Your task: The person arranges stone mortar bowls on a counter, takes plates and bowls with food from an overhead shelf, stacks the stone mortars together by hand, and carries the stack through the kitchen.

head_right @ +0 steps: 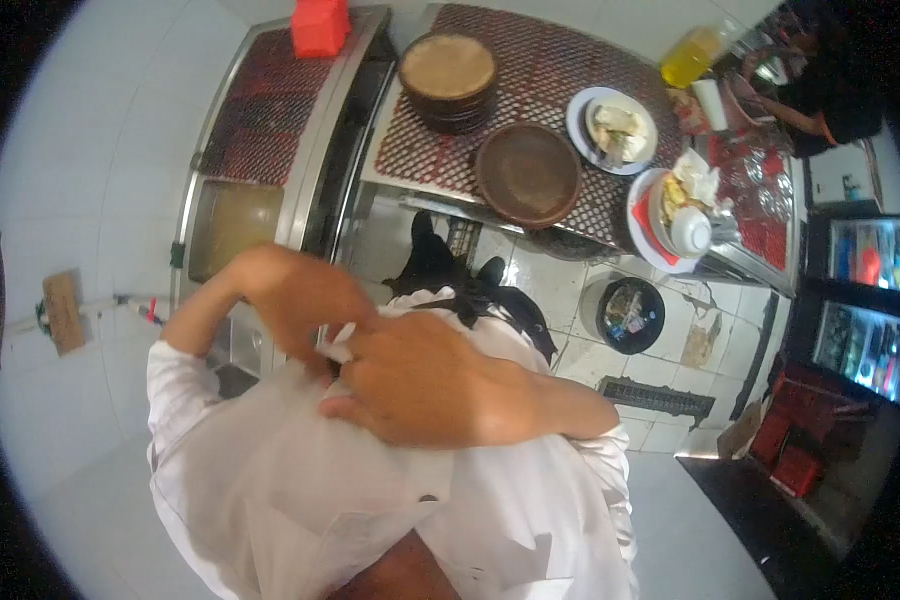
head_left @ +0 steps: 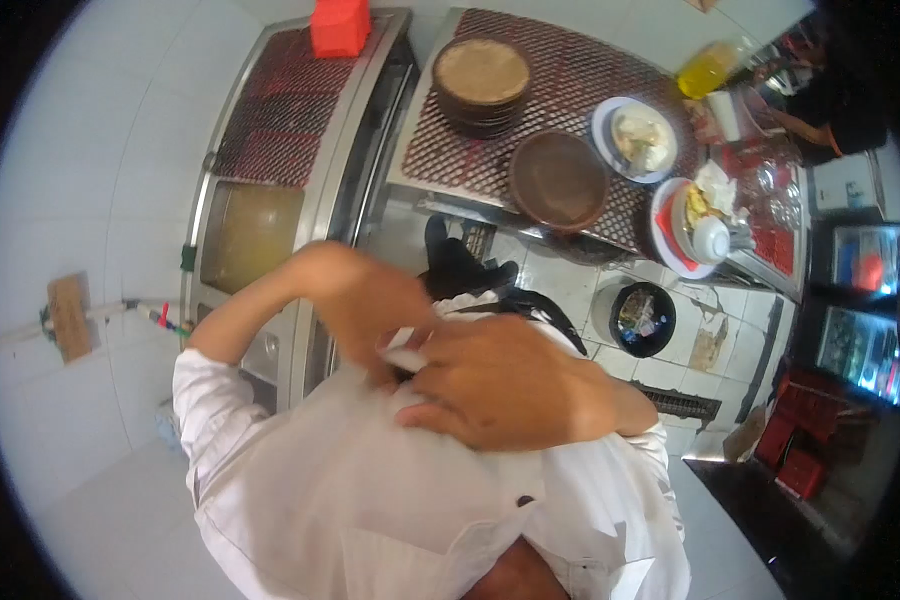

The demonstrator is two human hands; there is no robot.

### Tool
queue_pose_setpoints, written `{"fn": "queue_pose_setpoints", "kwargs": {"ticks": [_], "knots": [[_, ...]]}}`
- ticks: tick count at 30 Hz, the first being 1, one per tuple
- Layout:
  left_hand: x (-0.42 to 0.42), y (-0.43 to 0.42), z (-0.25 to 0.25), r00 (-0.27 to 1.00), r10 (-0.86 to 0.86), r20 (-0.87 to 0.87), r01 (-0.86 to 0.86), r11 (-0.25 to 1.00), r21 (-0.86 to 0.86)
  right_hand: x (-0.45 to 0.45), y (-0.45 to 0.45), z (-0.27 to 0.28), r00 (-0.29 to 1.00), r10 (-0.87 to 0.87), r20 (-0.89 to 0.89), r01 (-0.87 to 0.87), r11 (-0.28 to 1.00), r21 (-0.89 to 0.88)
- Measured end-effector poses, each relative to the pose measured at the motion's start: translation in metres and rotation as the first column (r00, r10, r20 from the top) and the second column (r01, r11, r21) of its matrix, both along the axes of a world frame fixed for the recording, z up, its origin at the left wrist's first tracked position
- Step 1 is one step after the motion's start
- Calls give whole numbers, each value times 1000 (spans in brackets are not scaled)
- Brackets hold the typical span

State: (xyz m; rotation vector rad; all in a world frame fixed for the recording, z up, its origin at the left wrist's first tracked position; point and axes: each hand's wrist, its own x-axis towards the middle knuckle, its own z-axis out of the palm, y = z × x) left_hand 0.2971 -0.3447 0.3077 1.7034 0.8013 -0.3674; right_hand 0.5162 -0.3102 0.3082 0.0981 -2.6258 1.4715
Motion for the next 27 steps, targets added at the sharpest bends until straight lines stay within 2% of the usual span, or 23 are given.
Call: {"fn": "queue_pose_setpoints", "kwargs": {"ticks": [1, 2, 5, 6, 8, 9, 10, 12, 15, 16, 18, 19, 21, 22, 24, 26, 27], "knots": [[-7, -7, -5, 992, 67, 105, -60, 996, -69, -1, 1, 1, 987, 107, 117, -106, 994, -16], [-10, -11, -7, 969, 140, 202, -112, 983, -146, 0, 9, 3, 973, 172, 152, -176, 984, 13], [-1, -19, -2, 974, 224, -23, -224, 952, -210, 25, 46, 4, 979, 199, 32, -184, 949, -256], [3, -21, 1, 976, 214, -28, -216, 963, -162, 31, 59, -12, 979, 161, -125, -189, 944, -270], [7, -29, 3, 974, 205, -97, -201, 978, 49, 60, 91, -9, 992, -14, 129, 66, 910, -409], [9, -34, 5, 969, 207, -133, -187, 971, 151, 73, 98, -17, 961, -197, 192, 263, 861, -435], [12, -43, -1, 953, 252, -165, -210, 949, 237, 83, 103, -28, 893, -368, 258, 448, 774, -448], [18, -54, -25, 912, 350, -215, -242, 881, 405, 94, 110, -45, 727, -625, 285, 676, 579, -456], [11, -35, -38, 965, 249, -83, -226, 950, 214, 102, 126, -81, 692, -675, 255, 596, 335, -730], [6, -30, -43, 958, 261, 119, -275, 953, 127, 98, 126, -94, 603, -724, 335, 709, 294, -641], [-7, -15, -54, 812, 300, 501, -313, 948, -59, 90, 119, -135, 526, -769, 364, 844, 416, -340], [-14, -3, -60, 718, 248, 650, -259, 963, -80, 87, 115, -150, 482, -797, 365, 876, 454, -165], [-24, 17, -73, 451, 142, 881, -141, 986, -87, 81, 105, -161, 568, -703, 428, 821, 518, -240], [-28, 21, -84, 354, 242, 903, -149, 968, -200, 76, 103, -162, 609, -649, 456, 790, 546, -278], [-34, 27, -102, 153, 442, 884, -122, 896, -427, 64, 103, -156, 653, -575, 493, 757, 503, -416], [-32, 35, -112, -48, 575, 817, -287, 775, -563, 56, 107, -158, 676, -530, 512, 735, 439, -517], [-35, 44, -118, -74, 614, 786, -452, 681, -575, 50, 112, -159, 663, -551, 507, 741, 386, -550]]}}
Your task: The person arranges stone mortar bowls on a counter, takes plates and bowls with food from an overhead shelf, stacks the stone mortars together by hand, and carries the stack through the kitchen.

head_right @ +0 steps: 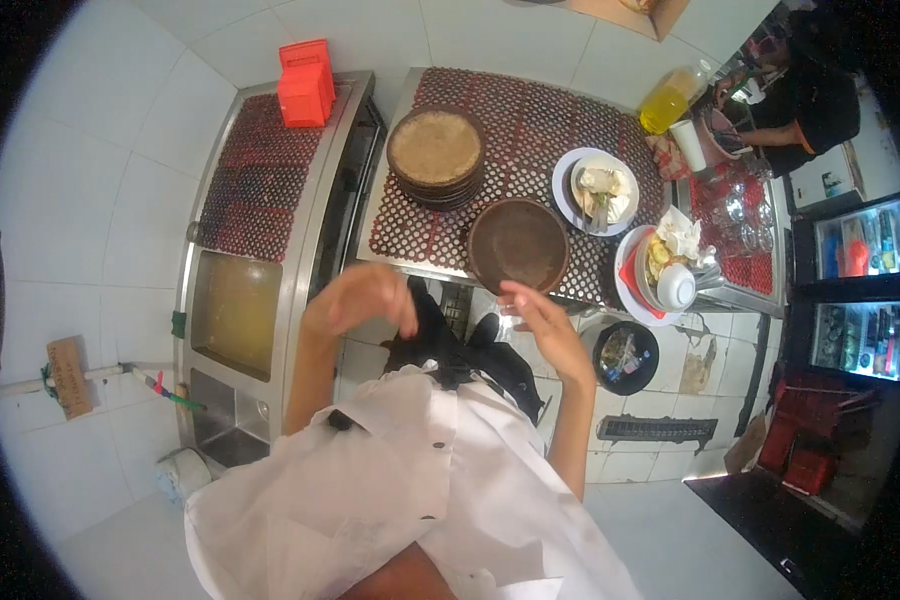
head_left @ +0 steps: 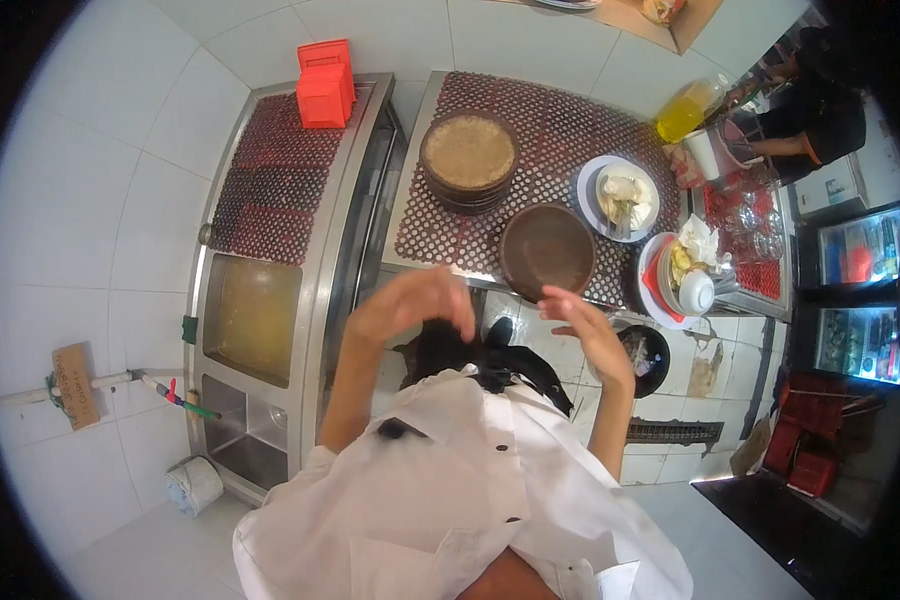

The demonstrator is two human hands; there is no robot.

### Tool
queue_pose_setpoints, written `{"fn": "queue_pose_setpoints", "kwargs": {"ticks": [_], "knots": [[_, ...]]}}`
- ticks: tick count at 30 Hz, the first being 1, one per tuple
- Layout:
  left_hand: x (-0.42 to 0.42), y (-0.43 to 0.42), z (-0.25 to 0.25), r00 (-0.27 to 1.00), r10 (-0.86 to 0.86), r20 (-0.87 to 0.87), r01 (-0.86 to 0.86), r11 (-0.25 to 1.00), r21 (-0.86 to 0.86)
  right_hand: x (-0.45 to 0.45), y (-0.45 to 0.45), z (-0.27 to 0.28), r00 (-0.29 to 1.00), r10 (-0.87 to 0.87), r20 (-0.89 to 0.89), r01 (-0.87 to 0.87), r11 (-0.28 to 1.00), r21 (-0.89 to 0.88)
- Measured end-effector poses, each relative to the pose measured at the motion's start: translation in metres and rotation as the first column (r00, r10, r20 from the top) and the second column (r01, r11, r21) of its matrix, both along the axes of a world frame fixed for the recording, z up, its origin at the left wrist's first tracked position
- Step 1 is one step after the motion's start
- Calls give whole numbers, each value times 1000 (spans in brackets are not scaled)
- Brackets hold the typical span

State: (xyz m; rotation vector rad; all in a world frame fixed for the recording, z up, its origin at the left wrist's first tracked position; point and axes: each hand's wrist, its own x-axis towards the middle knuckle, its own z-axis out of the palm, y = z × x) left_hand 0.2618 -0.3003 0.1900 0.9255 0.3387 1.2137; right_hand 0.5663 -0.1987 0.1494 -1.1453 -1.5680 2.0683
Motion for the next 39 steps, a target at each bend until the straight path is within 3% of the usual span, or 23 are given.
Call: {"fn": "queue_pose_setpoints", "kwargs": {"ticks": [2, 3, 5, 6, 9, 12, 13, 16, 17, 20, 24, 28, 34, 39], "knots": [[-13, 27, -26, 911, 341, -232, -374, 919, -120, -14, 11, -2, 993, -104, -55, 101, 993, -57], [-21, 42, -47, 786, 487, -381, -573, 805, -152, -22, 20, -8, 987, -141, -81, 134, 987, -83], [-34, 73, -80, 537, 666, -518, -813, 573, -106, -45, 39, -28, 966, -240, -96, 229, 967, -115], [-43, 88, -95, 389, 721, -574, -899, 434, -64, -60, 50, -39, 952, -288, -102, 274, 953, -129], [-86, 125, -141, 275, 769, -577, -934, 357, 30, -116, 93, -69, 896, -412, -165, 392, 909, -142], [-115, 163, -175, 274, 782, -559, -933, 357, 41, -173, 145, -123, 794, -590, -149, 577, 807, -124], [-121, 169, -168, 324, 685, -653, -902, 431, 3, -189, 160, -135, 745, -652, -140, 642, 758, -113], [-133, 198, -180, 520, 634, -573, -794, 605, -51, -232, 173, -142, 739, -605, -296, 539, 795, -279], [-135, 214, -229, 573, 632, -522, -789, 598, -141, -239, 173, -143, 757, -628, -178, 600, 777, -189], [-138, 220, -202, 614, 493, -616, -688, 717, -111, -238, 173, -136, 778, -615, -129, 554, 768, -319], [-149, 227, -205, 759, 474, -446, -588, 793, -158, -244, 174, -120, 776, -630, -16, 599, 746, -291], [-152, 229, -219, 763, 525, -377, -607, 782, -141, -256, 172, -107, 724, -685, 82, 678, 685, -266], [-174, 234, -212, 834, 439, -335, -516, 836, -189, -266, 156, -114, 691, -696, 195, 723, 663, -193], [-173, 243, -228, 889, 419, -186, -454, 861, -231, -273, 156, -129, 610, -776, 162, 790, 612, -41]]}}
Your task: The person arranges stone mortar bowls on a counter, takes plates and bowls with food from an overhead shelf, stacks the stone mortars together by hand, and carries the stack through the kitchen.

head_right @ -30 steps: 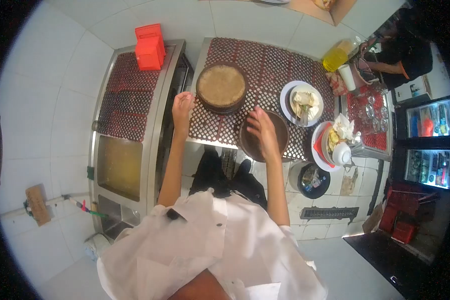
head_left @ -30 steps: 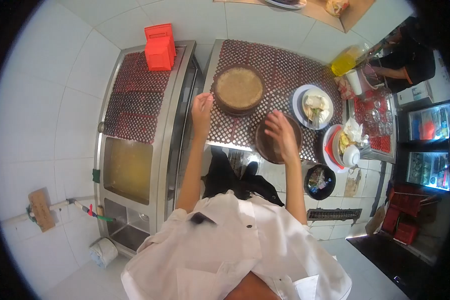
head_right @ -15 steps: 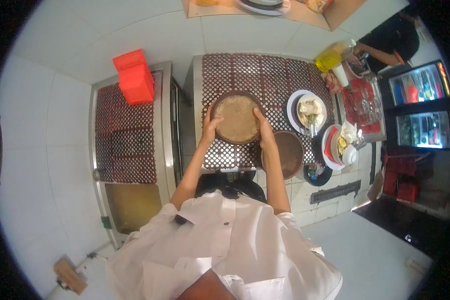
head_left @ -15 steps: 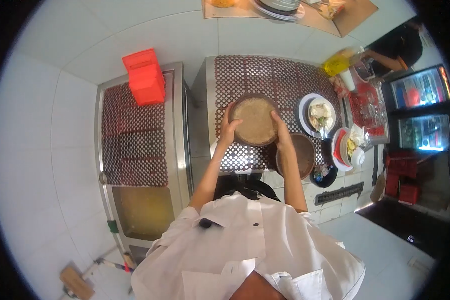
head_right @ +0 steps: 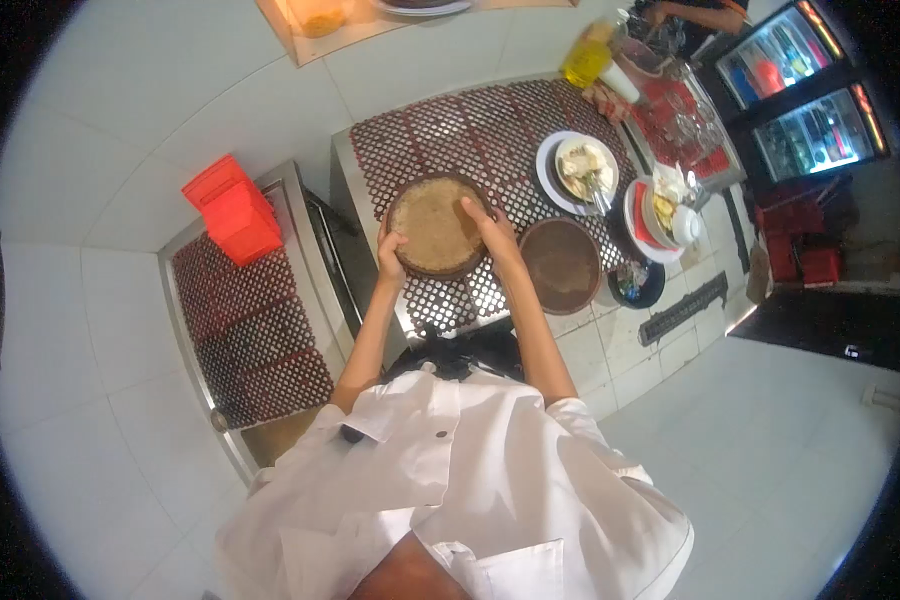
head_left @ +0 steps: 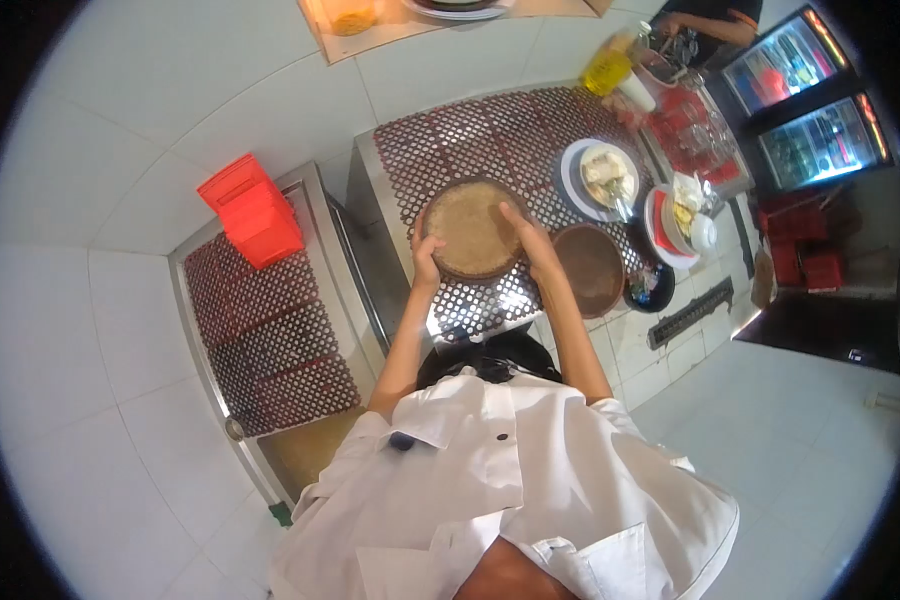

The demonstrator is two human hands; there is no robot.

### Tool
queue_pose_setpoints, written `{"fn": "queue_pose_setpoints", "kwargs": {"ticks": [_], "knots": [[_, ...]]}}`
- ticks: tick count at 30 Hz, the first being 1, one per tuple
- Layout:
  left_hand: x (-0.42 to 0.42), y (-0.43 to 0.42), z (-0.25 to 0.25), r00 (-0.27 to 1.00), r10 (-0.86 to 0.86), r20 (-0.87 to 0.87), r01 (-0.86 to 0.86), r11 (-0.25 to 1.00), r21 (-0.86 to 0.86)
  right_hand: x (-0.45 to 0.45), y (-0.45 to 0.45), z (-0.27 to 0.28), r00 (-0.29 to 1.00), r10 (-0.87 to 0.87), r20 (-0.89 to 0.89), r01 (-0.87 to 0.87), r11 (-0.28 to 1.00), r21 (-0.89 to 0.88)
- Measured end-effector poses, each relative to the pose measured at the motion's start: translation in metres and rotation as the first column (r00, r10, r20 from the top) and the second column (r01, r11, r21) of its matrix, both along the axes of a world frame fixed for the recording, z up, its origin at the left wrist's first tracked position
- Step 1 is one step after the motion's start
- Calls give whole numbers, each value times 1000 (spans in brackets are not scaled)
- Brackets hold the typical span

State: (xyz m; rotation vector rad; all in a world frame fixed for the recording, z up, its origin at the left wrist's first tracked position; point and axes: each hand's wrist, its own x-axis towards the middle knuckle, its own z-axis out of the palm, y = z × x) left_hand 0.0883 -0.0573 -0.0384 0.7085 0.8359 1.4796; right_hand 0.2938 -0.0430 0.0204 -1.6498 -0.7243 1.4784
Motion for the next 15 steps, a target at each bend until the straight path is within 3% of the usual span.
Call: {"fn": "queue_pose_setpoints", "kwargs": {"ticks": [3, 5, 8, 14, 15], "knots": [[-5, -10, 7, 1000, 17, 6, -17, 1000, -19, -6, 0, 5, 980, 38, 198, -38, 999, -4], [-5, -11, 9, 996, 7, 93, -4, 1000, -30, -6, -1, 7, 981, 118, 152, -122, 992, 22], [-9, -11, 6, 992, -10, 126, 11, 1000, -12, -16, -8, 12, 922, 91, 377, -86, 996, -31], [-7, -14, 18, 989, 5, 149, 9, 995, -95, -24, -1, 9, 881, -16, 472, -27, 996, 86], [-6, -13, 16, 992, 13, 125, -2, 997, -81, -22, 3, -1, 916, -63, 396, 19, 993, 114]]}}
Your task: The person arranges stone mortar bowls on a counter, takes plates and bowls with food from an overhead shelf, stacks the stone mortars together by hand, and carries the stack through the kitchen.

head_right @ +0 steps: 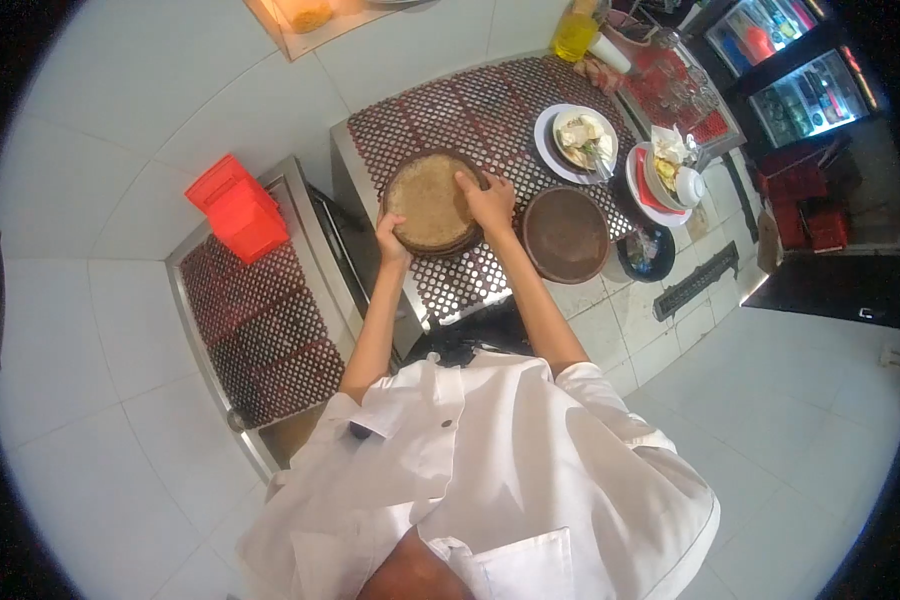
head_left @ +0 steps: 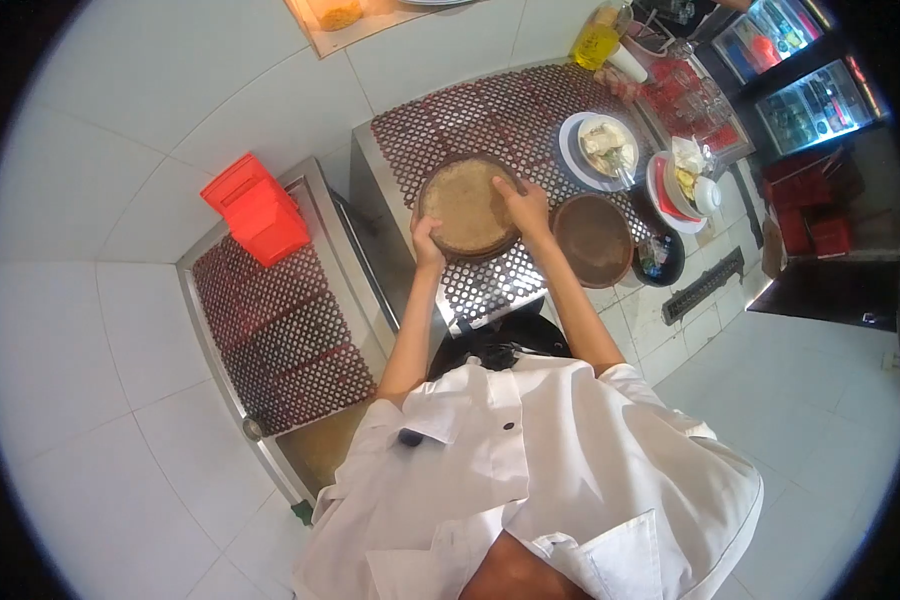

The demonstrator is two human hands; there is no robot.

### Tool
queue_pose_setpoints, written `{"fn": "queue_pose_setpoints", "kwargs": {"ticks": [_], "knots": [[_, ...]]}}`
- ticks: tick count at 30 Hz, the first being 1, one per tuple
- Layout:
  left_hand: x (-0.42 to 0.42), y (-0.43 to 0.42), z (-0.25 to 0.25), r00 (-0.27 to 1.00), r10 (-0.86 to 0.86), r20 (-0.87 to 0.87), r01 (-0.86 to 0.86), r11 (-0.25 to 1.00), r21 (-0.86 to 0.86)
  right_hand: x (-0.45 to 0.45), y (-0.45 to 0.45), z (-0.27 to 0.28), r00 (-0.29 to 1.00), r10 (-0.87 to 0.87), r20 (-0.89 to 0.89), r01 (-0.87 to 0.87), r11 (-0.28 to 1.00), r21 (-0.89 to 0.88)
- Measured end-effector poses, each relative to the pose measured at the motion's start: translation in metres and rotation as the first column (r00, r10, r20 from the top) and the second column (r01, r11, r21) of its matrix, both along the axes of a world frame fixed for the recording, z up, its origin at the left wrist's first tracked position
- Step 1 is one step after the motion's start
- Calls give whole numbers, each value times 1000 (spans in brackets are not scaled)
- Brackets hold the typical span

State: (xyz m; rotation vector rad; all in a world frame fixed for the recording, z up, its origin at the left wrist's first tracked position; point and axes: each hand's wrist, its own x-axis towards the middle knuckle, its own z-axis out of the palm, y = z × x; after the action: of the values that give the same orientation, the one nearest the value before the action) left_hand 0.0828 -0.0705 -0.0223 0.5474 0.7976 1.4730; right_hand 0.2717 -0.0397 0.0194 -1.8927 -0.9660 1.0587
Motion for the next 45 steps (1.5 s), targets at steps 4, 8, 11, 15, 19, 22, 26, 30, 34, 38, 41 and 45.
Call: {"fn": "queue_pose_setpoints", "kwargs": {"ticks": [4, 8, 11, 15, 19, 22, 26, 30, 34, 38, 41, 45], "knots": [[7, 9, -20, 994, 82, -70, -78, 995, 57, 8, 16, -15, 967, 1, -254, 15, 998, 59], [16, 11, -29, 993, 109, -43, -110, 994, -14, 3, 15, 19, 995, -84, -46, 89, 989, 121], [18, 16, -49, 990, 138, -25, -139, 989, -47, 5, 17, 40, 1000, -1, -13, 2, 990, 142], [8, 21, -62, 997, 57, 49, -51, 992, -115, -2, 9, 65, 999, -8, 31, 5, 995, 97], [8, 15, -37, 1000, -11, -28, 9, 998, -65, 2, 5, 56, 998, -67, 11, 66, 994, 87], [13, 21, 6, 996, 47, -76, -42, 997, 59, 10, 0, 60, 978, -66, -196, 94, 986, 135], [17, 34, 87, 944, -40, -327, 93, 984, 150, 25, -4, 78, 876, -145, -461, 220, 969, 114], [46, 42, 131, 906, -124, -405, 215, 958, 188, 50, -23, 120, 811, -310, -497, 370, 929, 24], [114, 19, 139, 884, -185, -430, 268, 953, 142, 121, -56, 115, 762, -133, -634, 267, 956, 120], [179, 10, 76, 886, -361, -290, 332, 932, -147, 192, -66, 59, 816, -238, -527, 294, 955, 24], [212, -2, 33, 886, -345, -310, 317, 938, -137, 235, -76, -10, 872, -262, -413, 275, 961, -29], [231, -17, 22, 860, -191, -473, 217, 976, -1, 248, -83, -14, 987, -149, -56, 150, 989, 14]]}}
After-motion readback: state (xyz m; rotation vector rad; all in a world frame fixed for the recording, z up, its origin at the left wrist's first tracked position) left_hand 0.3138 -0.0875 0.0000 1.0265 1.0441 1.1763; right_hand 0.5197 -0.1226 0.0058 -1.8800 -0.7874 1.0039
